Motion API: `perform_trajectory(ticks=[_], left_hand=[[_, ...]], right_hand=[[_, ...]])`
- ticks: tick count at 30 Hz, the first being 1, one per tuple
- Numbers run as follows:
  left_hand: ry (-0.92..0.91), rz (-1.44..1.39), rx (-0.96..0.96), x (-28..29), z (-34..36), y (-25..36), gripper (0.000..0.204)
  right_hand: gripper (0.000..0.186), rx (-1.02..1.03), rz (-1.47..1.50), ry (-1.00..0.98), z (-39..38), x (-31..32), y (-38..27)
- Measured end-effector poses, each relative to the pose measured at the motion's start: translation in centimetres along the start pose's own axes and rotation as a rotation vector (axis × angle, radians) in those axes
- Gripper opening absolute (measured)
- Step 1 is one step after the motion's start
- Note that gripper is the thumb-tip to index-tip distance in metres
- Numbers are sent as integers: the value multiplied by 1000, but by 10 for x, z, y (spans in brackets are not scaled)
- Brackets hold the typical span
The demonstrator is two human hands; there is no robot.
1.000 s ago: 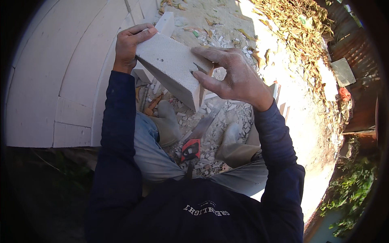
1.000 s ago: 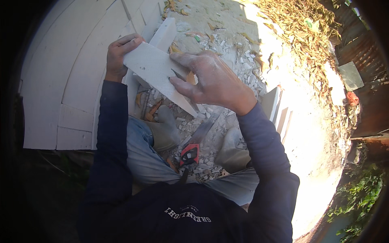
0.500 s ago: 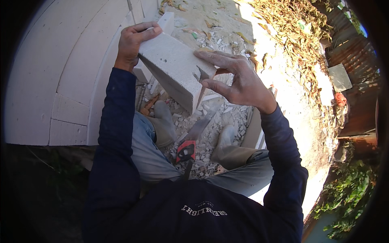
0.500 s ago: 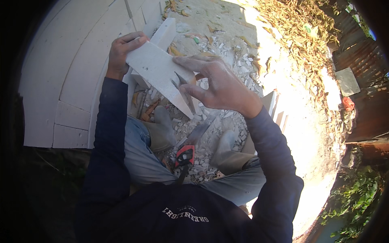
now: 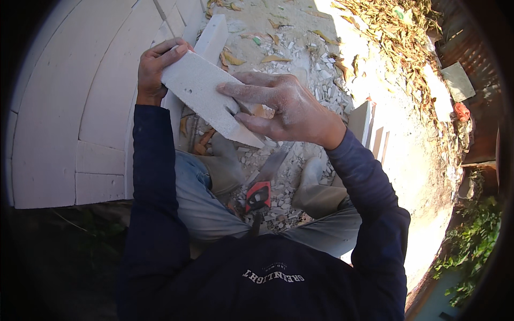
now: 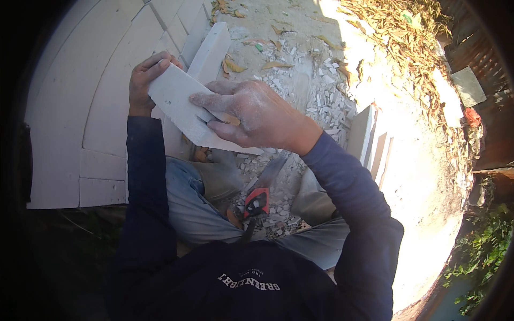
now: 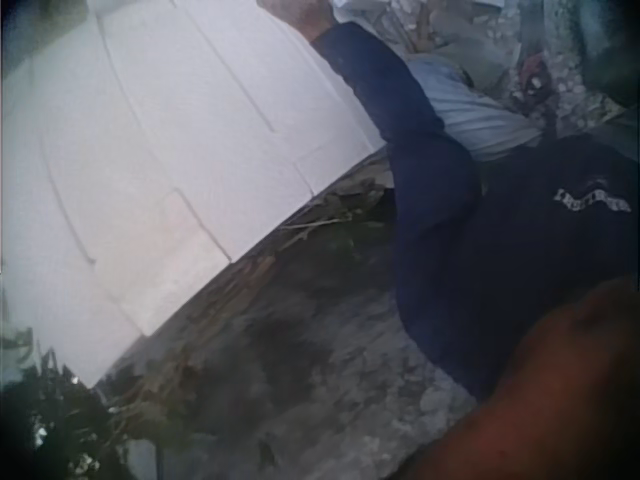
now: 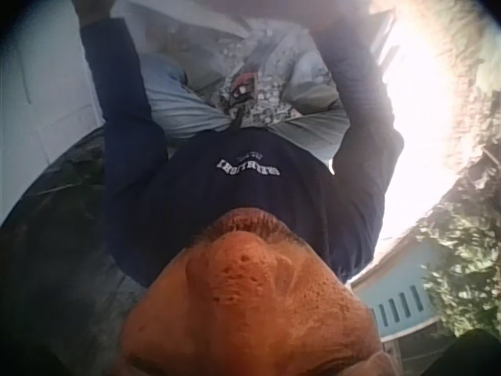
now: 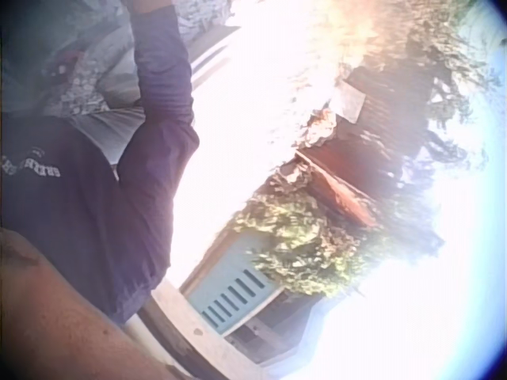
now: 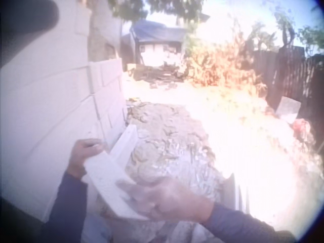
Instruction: The person sits on the ground and uses a hand saw to cut a white wooden plank. They hold the plank between their legs, saw through it, and then break the cut piece apart by hand.
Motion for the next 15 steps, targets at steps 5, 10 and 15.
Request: perform_trajectory(ticks=[5,10,15], left_hand=[[14,10,9,-1,0,2,27],[28,-29,6,5,-1,-2,22],[99,-63,-5,-1,1,0,23]], right_hand=[[52,-75,-111,-10,-1,-5,-4],[63,-100,116,50,-3,-6,3],[123,-292,361,380,-39,-43,14]])
Point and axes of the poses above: each hand's wrist, its own z-axis towards the middle knuckle, its own x-axis out of the back of the hand, y = z × x, the point moved 4 cm from there along z, towards the middle knuckle, and after that the axes turned 15 degrees about -y, right-handed, at the moved point
